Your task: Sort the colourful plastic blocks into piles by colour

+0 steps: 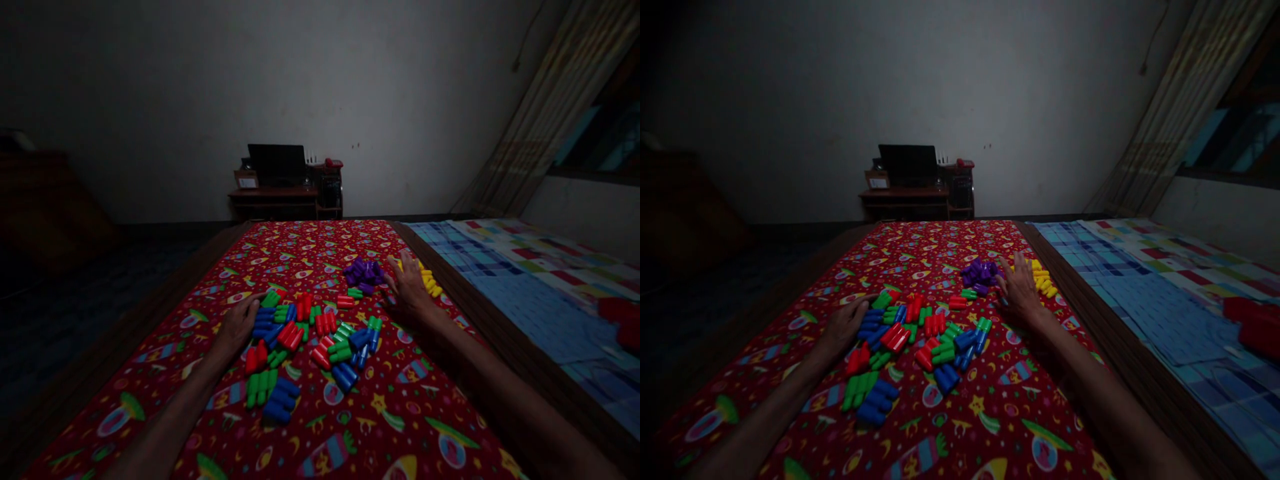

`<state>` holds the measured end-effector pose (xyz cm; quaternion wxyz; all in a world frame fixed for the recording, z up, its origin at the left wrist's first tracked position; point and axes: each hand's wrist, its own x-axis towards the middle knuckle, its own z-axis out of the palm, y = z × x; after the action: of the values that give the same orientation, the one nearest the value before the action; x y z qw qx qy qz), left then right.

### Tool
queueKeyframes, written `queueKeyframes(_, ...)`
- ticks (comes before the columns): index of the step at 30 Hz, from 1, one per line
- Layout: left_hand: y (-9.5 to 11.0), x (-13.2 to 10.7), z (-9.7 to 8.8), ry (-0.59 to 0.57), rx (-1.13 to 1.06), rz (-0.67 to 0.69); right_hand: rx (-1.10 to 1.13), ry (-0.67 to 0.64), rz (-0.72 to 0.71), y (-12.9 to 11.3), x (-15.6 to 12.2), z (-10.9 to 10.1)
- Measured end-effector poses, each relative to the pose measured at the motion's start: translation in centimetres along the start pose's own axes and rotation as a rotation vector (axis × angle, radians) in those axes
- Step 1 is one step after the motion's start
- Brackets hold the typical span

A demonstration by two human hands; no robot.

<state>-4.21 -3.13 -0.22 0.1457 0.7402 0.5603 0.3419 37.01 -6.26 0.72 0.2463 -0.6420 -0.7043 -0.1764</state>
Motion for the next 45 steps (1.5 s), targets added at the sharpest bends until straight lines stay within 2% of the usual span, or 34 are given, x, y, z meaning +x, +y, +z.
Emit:
queueKeyframes(2, -0.1, 0.1, 0.1, 0.009, 0.003, -0.001, -0.074, 0.001, 0.056, 2.3, -1.8, -1.0)
queueKeyframes(4, -0.2, 0.2, 0.1, 0.005, 0.007, -0.001, -0.11, -0.046, 0.173, 4.2, -3.5, -1.3)
queueKeyframes(7, -0.3, 0.3, 0.0, 0.001, 0.022, -0.006, -0.072, -0.13, 0.342, 5.6, -5.1, -0.3)
queueKeyframes(9, -0.2, 0.3, 0.0, 0.006, 0.033, -0.003, -0.033, -0.142, 0.396, 5.8, -5.3, 0.8)
queueKeyframes(14, -0.1, 0.2, 0.0, -0.002, 0.015, 0.002, 0.011, -0.083, 0.372, 6.0, -4.0, 3.1)
queueKeyframes(18, -0.3, 0.2, 0.0, 0.003, 0.006, 0.002, 0.032, -0.073, 0.375, 6.3, -2.8, 4.0)
queueKeyframes(24, -0.2, 0.2, -0.1, 0.0, 0.012, 0.0, 0.048, -0.11, 0.418, 6.5, -1.6, 4.1)
queueKeyframes(30, -0.2, 0.3, -0.1, 0.009, 0.009, 0.005, 0.073, -0.043, 0.402, 7.3, -1.1, 4.1)
queueKeyframes(36, 0.0, 0.1, -0.1, 0.006, 0.009, -0.008, 0.105, -0.044, 0.398, 7.8, -1.0, 4.2)
queueKeyframes(45, -0.3, 0.2, 0.0, 0.023, 0.012, -0.006, 0.15, 0.021, 0.394, 7.7, -1.6, 4.3)
